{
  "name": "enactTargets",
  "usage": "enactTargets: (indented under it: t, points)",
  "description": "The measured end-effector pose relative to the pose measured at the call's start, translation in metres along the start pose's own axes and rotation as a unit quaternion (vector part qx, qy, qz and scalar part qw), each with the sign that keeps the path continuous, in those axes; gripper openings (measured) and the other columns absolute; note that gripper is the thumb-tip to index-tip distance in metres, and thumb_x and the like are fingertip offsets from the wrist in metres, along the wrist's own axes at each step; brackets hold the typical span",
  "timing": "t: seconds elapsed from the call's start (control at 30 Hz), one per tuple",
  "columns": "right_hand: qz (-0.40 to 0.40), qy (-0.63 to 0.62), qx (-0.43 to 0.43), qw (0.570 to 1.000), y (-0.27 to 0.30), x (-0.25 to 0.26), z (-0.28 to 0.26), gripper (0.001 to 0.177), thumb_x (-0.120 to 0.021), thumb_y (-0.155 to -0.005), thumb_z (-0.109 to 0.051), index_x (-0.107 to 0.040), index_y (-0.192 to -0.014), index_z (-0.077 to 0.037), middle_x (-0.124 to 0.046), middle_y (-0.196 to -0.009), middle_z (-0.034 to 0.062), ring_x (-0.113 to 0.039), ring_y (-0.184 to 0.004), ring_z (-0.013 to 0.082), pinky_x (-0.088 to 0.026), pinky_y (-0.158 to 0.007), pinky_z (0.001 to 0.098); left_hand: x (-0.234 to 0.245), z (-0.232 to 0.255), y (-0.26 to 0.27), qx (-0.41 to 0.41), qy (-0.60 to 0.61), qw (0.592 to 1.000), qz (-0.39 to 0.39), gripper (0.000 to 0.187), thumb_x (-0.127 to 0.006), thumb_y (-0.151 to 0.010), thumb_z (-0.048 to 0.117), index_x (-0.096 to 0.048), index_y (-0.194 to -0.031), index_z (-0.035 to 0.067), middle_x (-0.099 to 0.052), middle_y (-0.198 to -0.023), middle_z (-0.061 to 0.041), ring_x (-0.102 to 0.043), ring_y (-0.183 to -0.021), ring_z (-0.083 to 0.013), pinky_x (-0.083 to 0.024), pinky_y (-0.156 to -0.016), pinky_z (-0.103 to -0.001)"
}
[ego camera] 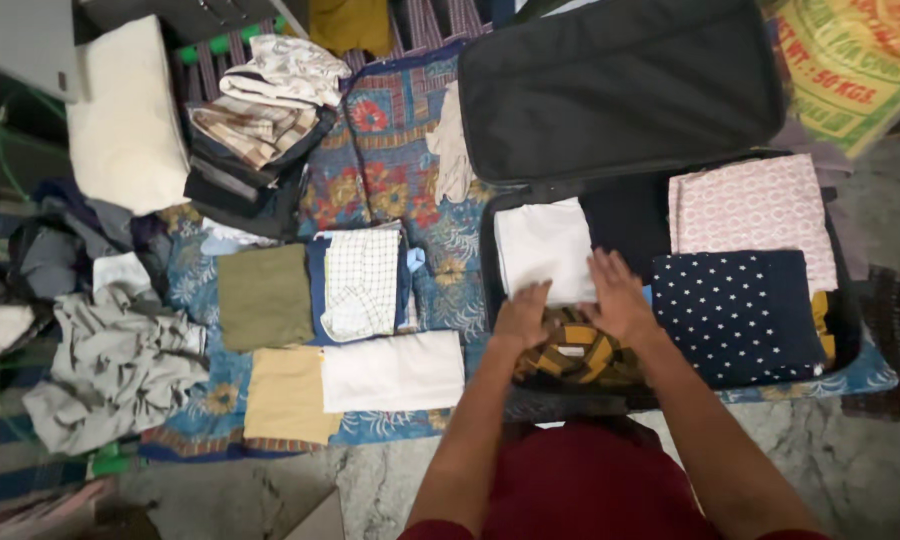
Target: The person packs various items of clothing into a suitcase by hand, folding and arranging shirts, t-shirts, and a flannel shirt into the open main compartment.
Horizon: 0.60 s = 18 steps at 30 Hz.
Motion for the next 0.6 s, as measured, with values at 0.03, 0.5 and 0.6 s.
enactTargets:
  t: [0.03,0.5,0.6]
  points:
    - [-0.074,-0.025,0.022,0.997,0.005,-0.014,0.001,0.098,-0.077,-0.082,-0.043,-0.026,-0.156,-0.004,-0.027,-0.164,0.0176,-0.022,-0.153,0.0388,-0.033,-0.113,0.0536,-0.020,-0.004,0.005,0.009,0.031,0.998,-0.059,0.098,-0.082,-0.078,0.048,-0.035,-0.157,0.014,-0.040,-0.156,-0.018,-0.038,-0.143,-0.0388,-0.037,-0.114,-0.054]
    - [-0.357,-0.003,0.086,0.930,0.039,0.003,-0.017,0.088,-0.092,-0.061,-0.054,-0.059,-0.133,-0.016,-0.070,-0.129,0.0085,-0.062,-0.127,0.0277,-0.042,-0.108,0.0472,-0.038,-0.005,0.008,0.036,-0.053,0.984,-0.169,0.077,-0.089,-0.053,0.044,-0.071,-0.124,0.021,-0.068,-0.131,-0.009,-0.058,-0.130,-0.0292,-0.047,-0.108,-0.046]
    - [-0.336,-0.197,0.041,0.920,0.028,-0.002,0.002,0.084,-0.087,-0.070,-0.050,-0.056,-0.137,-0.009,-0.074,-0.118,0.0139,-0.073,-0.110,0.0303,-0.057,-0.095,0.0377,-0.002,0.013,0.009,0.048,-0.014,0.994,-0.100,0.066,-0.086,-0.061,0.040,-0.070,-0.121,0.022,-0.067,-0.134,-0.007,-0.056,-0.136,-0.0273,-0.042,-0.110,-0.052]
Point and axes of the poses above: each hand's wrist, its own y-axis away from the middle knuckle, its own x-axis out of the back of the hand, z = x × y, the point moved 3 cm from there along -y, towards the middle knuckle
